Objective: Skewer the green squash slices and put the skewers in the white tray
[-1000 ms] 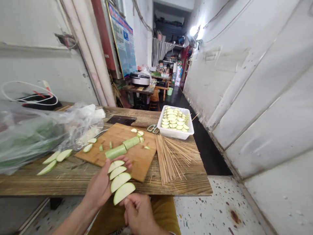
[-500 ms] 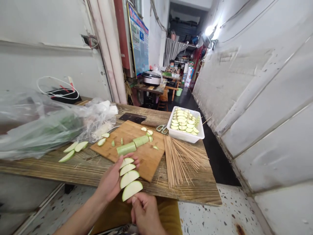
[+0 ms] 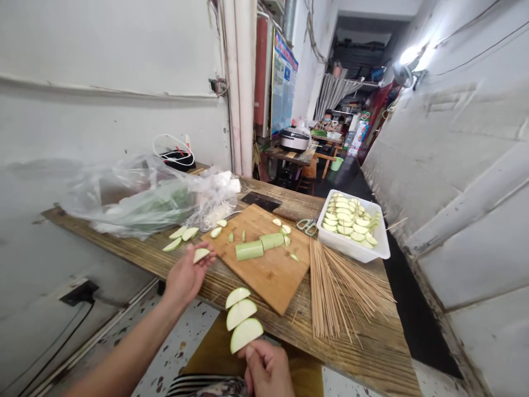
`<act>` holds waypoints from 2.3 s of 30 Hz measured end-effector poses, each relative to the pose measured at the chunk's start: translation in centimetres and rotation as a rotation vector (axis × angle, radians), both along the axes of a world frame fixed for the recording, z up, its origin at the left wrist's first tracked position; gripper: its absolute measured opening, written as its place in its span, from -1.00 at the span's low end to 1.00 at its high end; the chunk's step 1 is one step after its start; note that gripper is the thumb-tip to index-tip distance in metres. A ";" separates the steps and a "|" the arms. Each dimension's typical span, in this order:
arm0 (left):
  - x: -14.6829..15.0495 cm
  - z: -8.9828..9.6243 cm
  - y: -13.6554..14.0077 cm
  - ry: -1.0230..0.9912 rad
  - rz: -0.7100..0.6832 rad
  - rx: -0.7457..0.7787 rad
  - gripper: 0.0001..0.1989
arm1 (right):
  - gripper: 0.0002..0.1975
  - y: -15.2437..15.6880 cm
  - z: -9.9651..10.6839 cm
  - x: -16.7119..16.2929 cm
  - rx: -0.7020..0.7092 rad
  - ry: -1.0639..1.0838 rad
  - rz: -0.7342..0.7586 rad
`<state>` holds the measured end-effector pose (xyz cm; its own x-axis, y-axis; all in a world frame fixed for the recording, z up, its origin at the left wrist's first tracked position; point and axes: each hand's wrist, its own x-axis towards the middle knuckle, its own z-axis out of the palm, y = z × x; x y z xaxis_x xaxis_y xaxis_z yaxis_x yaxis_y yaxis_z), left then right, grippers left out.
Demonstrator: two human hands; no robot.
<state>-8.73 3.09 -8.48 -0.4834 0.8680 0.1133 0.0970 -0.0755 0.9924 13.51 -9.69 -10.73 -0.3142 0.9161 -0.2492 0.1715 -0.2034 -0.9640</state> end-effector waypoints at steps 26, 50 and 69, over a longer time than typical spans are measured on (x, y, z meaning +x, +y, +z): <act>-0.3 -2.0 4.1 0.660 -0.432 0.087 -0.58 | -0.37 0.3 1.8 -0.1 -0.060 0.060 -0.196; 3.0 -1.8 0.1 0.060 -0.111 0.165 -0.55 | -0.39 0.0 2.5 0.1 -0.003 0.050 -0.173; 5.1 4.0 -3.1 -1.220 -0.404 -0.243 -0.65 | -0.45 -0.6 3.1 -0.1 0.048 0.000 -0.049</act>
<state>-3.65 -0.06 -4.48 0.1351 0.9113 -0.3890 -0.8563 0.3049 0.4170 13.42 -10.33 -7.62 -0.2681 0.9414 -0.2047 0.1627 -0.1652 -0.9727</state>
